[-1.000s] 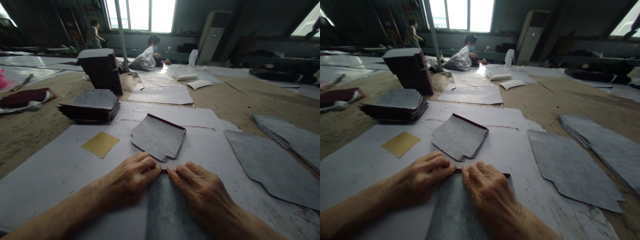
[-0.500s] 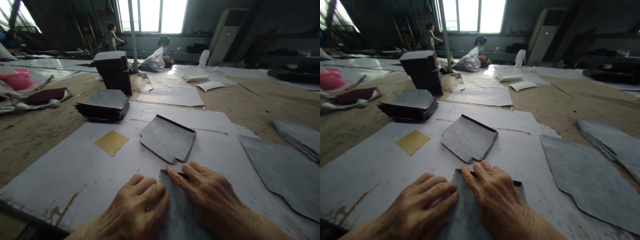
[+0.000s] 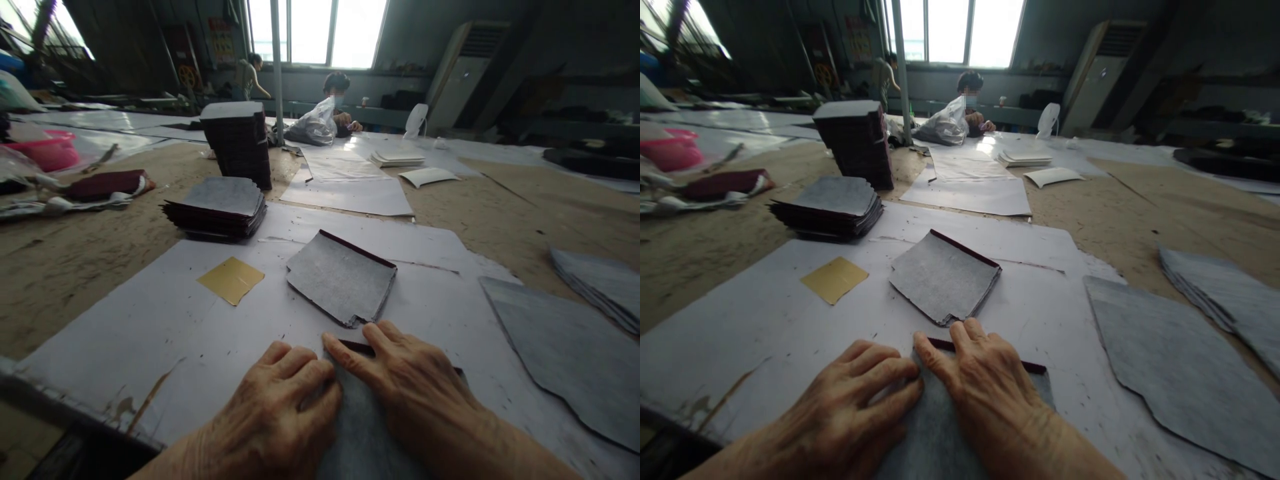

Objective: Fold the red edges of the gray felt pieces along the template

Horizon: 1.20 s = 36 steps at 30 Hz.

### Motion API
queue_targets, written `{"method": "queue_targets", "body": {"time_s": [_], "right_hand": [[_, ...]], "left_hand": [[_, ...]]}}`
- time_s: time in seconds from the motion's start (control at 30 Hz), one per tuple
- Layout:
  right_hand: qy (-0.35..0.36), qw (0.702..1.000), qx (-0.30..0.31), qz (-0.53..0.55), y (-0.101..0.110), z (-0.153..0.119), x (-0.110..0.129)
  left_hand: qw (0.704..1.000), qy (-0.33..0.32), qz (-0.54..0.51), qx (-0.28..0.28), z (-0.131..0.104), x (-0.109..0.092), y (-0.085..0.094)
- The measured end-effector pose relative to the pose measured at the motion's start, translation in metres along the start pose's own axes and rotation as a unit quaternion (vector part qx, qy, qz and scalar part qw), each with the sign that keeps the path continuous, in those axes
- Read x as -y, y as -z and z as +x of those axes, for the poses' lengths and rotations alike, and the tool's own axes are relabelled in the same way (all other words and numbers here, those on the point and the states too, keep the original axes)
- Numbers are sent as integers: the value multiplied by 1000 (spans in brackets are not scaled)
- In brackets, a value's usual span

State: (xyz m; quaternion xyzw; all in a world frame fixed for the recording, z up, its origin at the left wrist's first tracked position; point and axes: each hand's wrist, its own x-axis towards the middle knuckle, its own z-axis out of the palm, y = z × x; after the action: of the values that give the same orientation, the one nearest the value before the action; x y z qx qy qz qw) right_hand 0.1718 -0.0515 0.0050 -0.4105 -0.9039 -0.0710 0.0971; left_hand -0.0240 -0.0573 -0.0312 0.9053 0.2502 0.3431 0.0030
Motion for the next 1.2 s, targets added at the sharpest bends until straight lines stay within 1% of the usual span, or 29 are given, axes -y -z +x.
{"method": "queue_targets", "body": {"time_s": [0.07, 0.1, 0.13, 0.2, 0.23, 0.27, 0.3, 0.37, 0.43, 0.5, 0.57, 0.6, 0.63, 0.7, 0.77, 0.83, 0.87, 0.9, 0.97, 1.03, 1.1, 1.2], "right_hand": [[1, 1000, -3, 25, 1, -2, -3], [1, 999, -15, 47, 1, -5, -5], [-4, 997, -39, 70, 1, -8, -9], [-36, 990, -96, 98, 0, -17, -15], [-61, 987, -112, 101, 0, -22, -18], [-88, 985, -113, 98, 0, -26, -20], [-116, 984, -95, 94, -1, -29, -22], [-165, 981, -40, 99, 1, -31, -21], [-197, 973, 1, 117, 5, -28, -16], [-200, 969, 24, 146, 13, -22, -9], [-186, 965, 19, 182, 21, -15, -1], [-179, 963, 7, 201, 26, -13, 2], [-175, 960, -6, 219, 30, -10, 4], [-184, 949, -23, 254, 37, -5, 3], [-218, 927, -2, 304, 41, 0, -6], [-273, 893, 21, 358, 43, 6, -19], [-301, 878, 21, 371, 43, 10, -26], [-324, 870, 13, 372, 43, 16, -33], [-354, 870, -15, 344, 40, 29, -46], [-376, 877, -38, 298, 35, 46, -58], [-402, 881, -57, 244, 27, 63, -67], [-425, 887, -72, 164, 10, 82, -76]], "left_hand": [[1000, 12, -13, 17, 2, -2, 4], [1000, 15, -16, 22, 3, -2, 6], [999, 14, -17, 26, 4, -3, 8], [999, 10, -12, 35, 4, -3, 9], [999, 6, -8, 34, 3, -2, 8], [1000, 1, -3, 28, 2, -1, 6], [1000, -6, 2, 18, 0, 1, 3], [999, -28, 17, -21, -3, 8, -2], [996, -58, 38, -53, -2, 16, -4], [992, -77, 73, -65, 2, 21, -1], [991, -65, 97, -66, 8, 20, 4], [993, -48, 92, -59, 11, 18, 7], [996, -29, 75, -39, 15, 16, 11], [999, 12, 25, 20, 25, 13, 21], [995, 60, -17, 80, 39, 17, 32], [981, 131, -47, 133, 59, 29, 44], [971, 169, -61, 159, 71, 38, 50], [959, 203, -71, 182, 83, 49, 53], [953, 224, -79, 190, 108, 72, 55], [957, 228, -64, 171, 129, 97, 48], [960, 231, -45, 152, 144, 118, 33], [963, 233, -24, 133, 152, 142, 4]]}}
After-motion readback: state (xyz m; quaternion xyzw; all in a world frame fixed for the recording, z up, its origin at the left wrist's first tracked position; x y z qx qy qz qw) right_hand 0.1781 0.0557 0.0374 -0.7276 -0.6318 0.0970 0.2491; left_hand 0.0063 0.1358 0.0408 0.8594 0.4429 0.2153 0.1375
